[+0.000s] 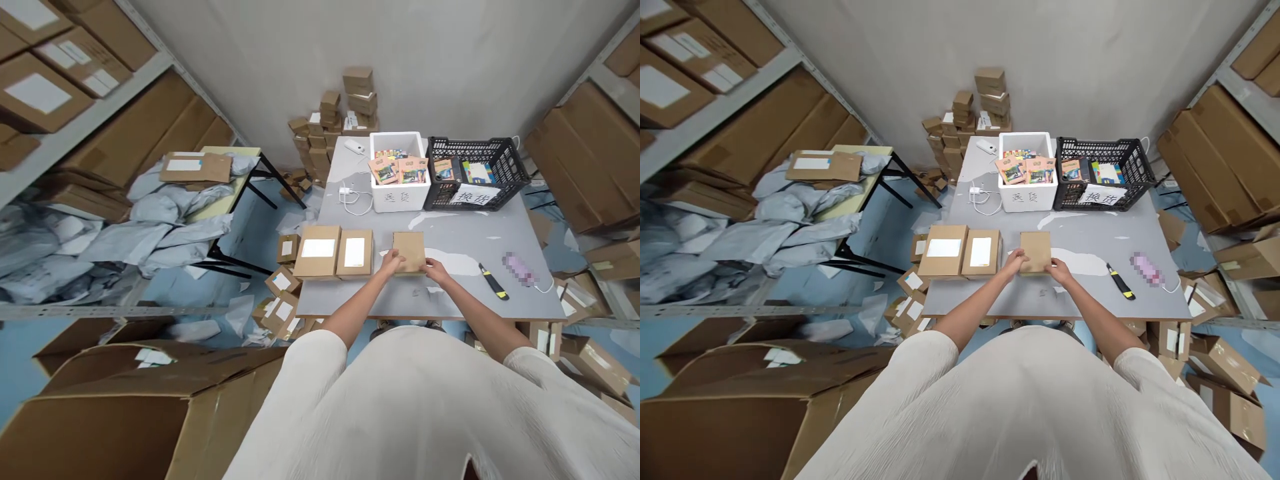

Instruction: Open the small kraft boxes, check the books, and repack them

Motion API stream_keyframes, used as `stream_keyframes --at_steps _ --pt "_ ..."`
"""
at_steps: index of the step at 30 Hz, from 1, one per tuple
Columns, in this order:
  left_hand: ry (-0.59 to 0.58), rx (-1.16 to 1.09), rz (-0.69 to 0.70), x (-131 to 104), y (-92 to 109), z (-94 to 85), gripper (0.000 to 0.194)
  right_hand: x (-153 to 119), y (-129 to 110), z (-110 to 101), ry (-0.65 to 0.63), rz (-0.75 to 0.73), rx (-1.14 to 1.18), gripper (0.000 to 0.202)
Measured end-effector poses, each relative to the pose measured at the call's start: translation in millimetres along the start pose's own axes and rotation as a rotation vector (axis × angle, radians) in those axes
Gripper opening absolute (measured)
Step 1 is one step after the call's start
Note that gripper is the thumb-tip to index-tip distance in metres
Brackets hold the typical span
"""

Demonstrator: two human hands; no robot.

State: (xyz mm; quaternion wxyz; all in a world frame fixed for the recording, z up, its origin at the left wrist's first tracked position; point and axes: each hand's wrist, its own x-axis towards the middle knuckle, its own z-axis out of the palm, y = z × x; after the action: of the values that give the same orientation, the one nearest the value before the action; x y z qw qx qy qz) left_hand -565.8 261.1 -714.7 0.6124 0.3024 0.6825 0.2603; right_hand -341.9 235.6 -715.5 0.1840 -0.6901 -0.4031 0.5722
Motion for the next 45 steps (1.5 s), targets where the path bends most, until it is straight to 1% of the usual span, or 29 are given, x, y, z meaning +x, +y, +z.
stream_keyframes --at_steps 2,5,8,10,12,15,17,19,21,22,24,26,28,31,33,35,38,40,42,45 --pt "-0.022 -0.001 0.0 -1.4 4.6 24.9 0.059 -0.4 10.5 -23.6 0.021 -0.005 -0.006 0.039" --pt "-0.075 0.015 -0.009 -3.5 10.2 67.4 0.06 0.4 29.8 -61.1 0.064 -0.002 -0.024 0.04" --pt "-0.113 0.056 -0.013 -6.8 10.4 109.3 0.061 2.9 51.7 -96.7 0.108 0.014 -0.05 0.041" --pt "-0.113 0.122 -0.001 -9.7 8.0 132.9 0.062 5.1 65.9 -116.4 0.109 0.027 -0.069 0.04" --pt "-0.082 0.236 0.037 -12.6 5.2 151.1 0.062 7.7 77.9 -131.4 0.062 0.028 -0.09 0.039" --pt "-0.016 0.439 0.114 -16.9 2.1 167.1 0.059 14.3 87.0 -146.1 0.034 -0.006 -0.173 0.047" --pt "0.029 0.522 0.129 -21.1 -0.2 171.8 0.058 22.7 85.1 -152.3 0.072 -0.074 -0.278 0.059" --pt "0.097 0.558 0.106 -27.5 -4.3 173.6 0.057 35.2 77.1 -156.7 0.094 -0.191 -0.403 0.067" --pt "0.168 0.573 0.068 -36.2 -11.2 174.8 0.053 51.1 64.6 -159.8 0.075 -0.334 -0.528 0.068" --pt "0.187 0.573 0.053 -41.1 -15.6 175.6 0.05 59.8 57.6 -160.8 0.055 -0.377 -0.584 0.068" --pt "0.168 0.548 0.034 -50.2 -25.2 178.0 0.043 77.1 44.0 -162.3 -0.009 -0.421 -0.692 0.067" --pt "0.094 0.488 0.015 -56.9 -34.0 181.3 0.04 92.3 33.1 -163.6 -0.094 -0.443 -0.8 0.064" --pt "0.039 0.434 -0.006 -60.1 -39.9 184.5 0.04 103.6 26.2 -165.3 -0.156 -0.435 -0.867 0.064" --pt "0.043 0.407 -0.014 -59.2 -42.4 187.7 0.038 111.1 23.2 -169.0 -0.18 -0.42 -0.895 0.065" --pt "0.08 0.42 0.002 -56.7 -40.7 187.0 0.039 109.5 25.4 -171.2 -0.158 -0.418 -0.893 0.061" --pt "0.13 0.443 0.009 -53.3 -37.1 182.7 0.045 102.5 30.5 -172.2 -0.115 -0.392 -0.871 0.051" --pt "0.191 0.475 0.004 -45.5 -29.6 168.5 0.057 83.5 43.3 -170.8 -0.051 -0.321 -0.784 0.036" --pt "0.198 0.488 0.035 -38.2 -24.3 156.3 0.06 67.7 53.6 -168.7 -0.054 -0.272 -0.727 0.032" --pt "0.176 0.461 0.075 -30.0 -19.8 145.2 0.061 52.3 63.1 -167.1 -0.055 -0.215 -0.675 0.026" --pt "0.14 0.391 0.084 -17.1 -14.6 135.0 0.066 35.3 72.7 -167.3 -0.1 -0.157 -0.573 0.016"
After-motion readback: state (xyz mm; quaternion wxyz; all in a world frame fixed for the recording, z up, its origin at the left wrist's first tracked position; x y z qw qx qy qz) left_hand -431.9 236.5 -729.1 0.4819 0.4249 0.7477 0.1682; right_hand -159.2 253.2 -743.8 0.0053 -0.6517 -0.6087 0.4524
